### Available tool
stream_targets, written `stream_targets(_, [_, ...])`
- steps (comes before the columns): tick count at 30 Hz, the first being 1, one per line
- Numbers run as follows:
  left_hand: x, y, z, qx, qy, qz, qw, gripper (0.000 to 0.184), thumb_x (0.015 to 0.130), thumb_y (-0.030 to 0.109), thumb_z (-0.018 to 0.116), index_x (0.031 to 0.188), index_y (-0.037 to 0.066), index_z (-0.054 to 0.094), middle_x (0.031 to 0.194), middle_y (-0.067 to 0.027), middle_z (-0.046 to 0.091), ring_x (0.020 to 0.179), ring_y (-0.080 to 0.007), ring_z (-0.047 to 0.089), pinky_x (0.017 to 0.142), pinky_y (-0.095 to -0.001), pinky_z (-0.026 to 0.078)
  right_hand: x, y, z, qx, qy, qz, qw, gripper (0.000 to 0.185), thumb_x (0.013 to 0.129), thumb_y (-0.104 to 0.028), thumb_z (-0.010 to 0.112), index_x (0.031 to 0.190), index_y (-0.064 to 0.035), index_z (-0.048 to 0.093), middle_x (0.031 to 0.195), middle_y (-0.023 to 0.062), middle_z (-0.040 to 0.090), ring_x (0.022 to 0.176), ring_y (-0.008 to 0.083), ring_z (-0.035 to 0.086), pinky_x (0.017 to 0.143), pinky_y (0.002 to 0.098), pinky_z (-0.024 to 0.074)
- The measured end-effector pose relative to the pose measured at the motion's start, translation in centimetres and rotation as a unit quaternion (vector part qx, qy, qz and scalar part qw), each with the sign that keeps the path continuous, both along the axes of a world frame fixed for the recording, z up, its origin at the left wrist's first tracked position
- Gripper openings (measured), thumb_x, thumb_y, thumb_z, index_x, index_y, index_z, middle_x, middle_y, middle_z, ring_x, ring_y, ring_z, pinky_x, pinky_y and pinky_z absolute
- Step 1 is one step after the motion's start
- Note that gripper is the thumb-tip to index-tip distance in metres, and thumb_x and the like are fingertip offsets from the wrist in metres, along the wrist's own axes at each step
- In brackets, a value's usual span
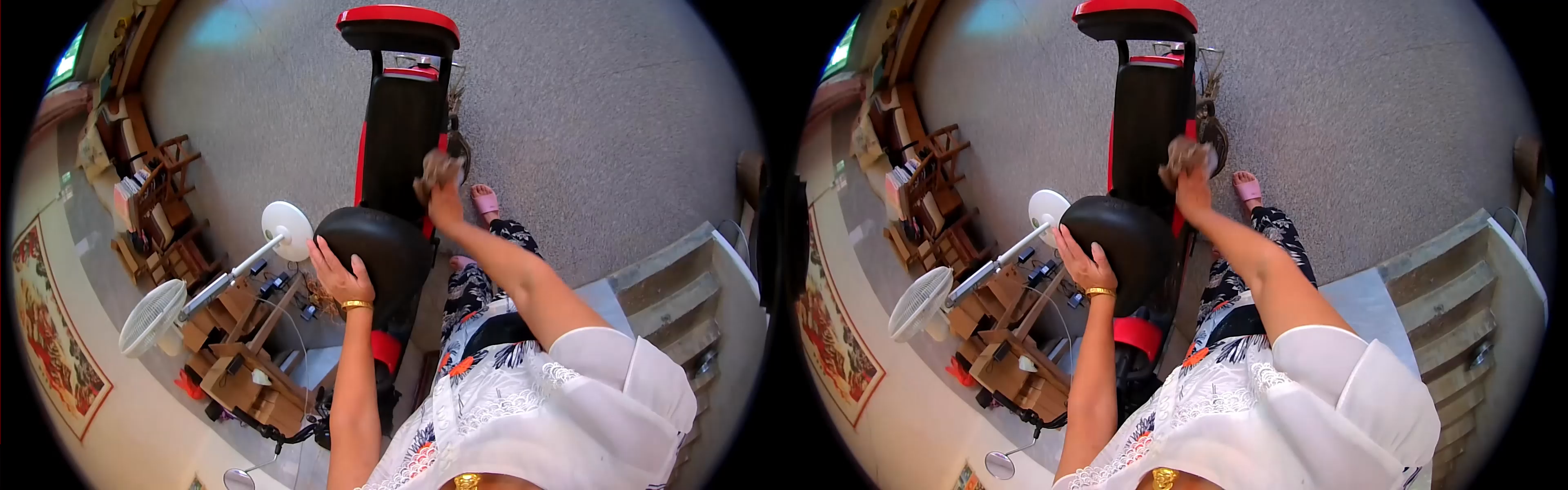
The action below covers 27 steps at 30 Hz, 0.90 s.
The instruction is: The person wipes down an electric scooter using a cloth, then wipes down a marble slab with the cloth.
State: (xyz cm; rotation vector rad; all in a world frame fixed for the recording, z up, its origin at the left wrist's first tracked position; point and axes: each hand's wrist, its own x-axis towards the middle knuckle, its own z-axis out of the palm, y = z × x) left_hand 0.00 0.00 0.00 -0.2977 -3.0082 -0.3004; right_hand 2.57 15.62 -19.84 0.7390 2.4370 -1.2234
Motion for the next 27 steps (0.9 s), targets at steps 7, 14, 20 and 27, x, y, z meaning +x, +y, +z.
stream_targets(7, [0.2, -0.3, 0.1, -0.013, -0.002, -0.006, 1.0, 0.06, 0.084, 0.035, 0.037, 0.132, -0.001, 0.032, 0.136, -0.0242, 0.029, 0.123, -0.0398, 0.032, 0.102, -0.0431, 0.024, 5.9, -4.0, 0.2, -0.189, -0.041, -0.028, 0.981, 0.034, 0.078, -0.013, 0.045, 0.11, 0.0001, 0.045, 0.107, 0.0331, 0.045, 0.093, 0.0478, 0.049, 0.082, 0.0498, 0.0415])
stream_targets(14, [0.0, -0.3, 0.0, -0.014, -0.004, 0.003, 1.0, 0.06, 0.084, 0.036, 0.037, 0.131, 0.0, 0.033, 0.136, -0.0242, 0.029, 0.123, -0.0394, 0.032, 0.102, -0.043, 0.025, -9.0, 4.2, 0.9, -0.052, -0.088, -0.297, 0.949, 0.041, 0.084, -0.031, 0.039, 0.122, -0.0184, 0.045, 0.11, 0.0266, 0.046, 0.105, 0.0424, 0.045, 0.09, 0.0454, 0.038])
stream_targets(20, [0.1, 0.2, 0.0, -0.009, -0.003, 0.01, 1.0, 0.06, 0.084, 0.036, 0.037, 0.132, 0.001, 0.033, 0.136, -0.0227, 0.029, 0.123, -0.0391, 0.032, 0.102, -0.0428, 0.025, -9.8, 9.5, -5.4, -0.397, 0.048, -0.316, 0.86, 0.043, 0.082, -0.03, 0.041, 0.121, -0.0109, 0.047, 0.121, 0.018, 0.048, 0.112, 0.0307, 0.045, 0.09, 0.0393, 0.0376])
stream_targets(27, [0.1, 0.1, -0.1, -0.008, 0.001, 0.004, 1.0, 0.06, 0.085, 0.037, 0.036, 0.132, 0.001, 0.033, 0.137, -0.022, 0.029, 0.123, -0.0389, 0.032, 0.102, -0.0428, 0.025, 1.2, -2.7, -12.1, -0.496, -0.108, -0.498, 0.703, 0.066, 0.086, -0.056, 0.026, 0.132, -0.009, 0.032, 0.124, 0.0122, 0.048, 0.114, 0.0228, 0.045, 0.092, 0.039, 0.0374])
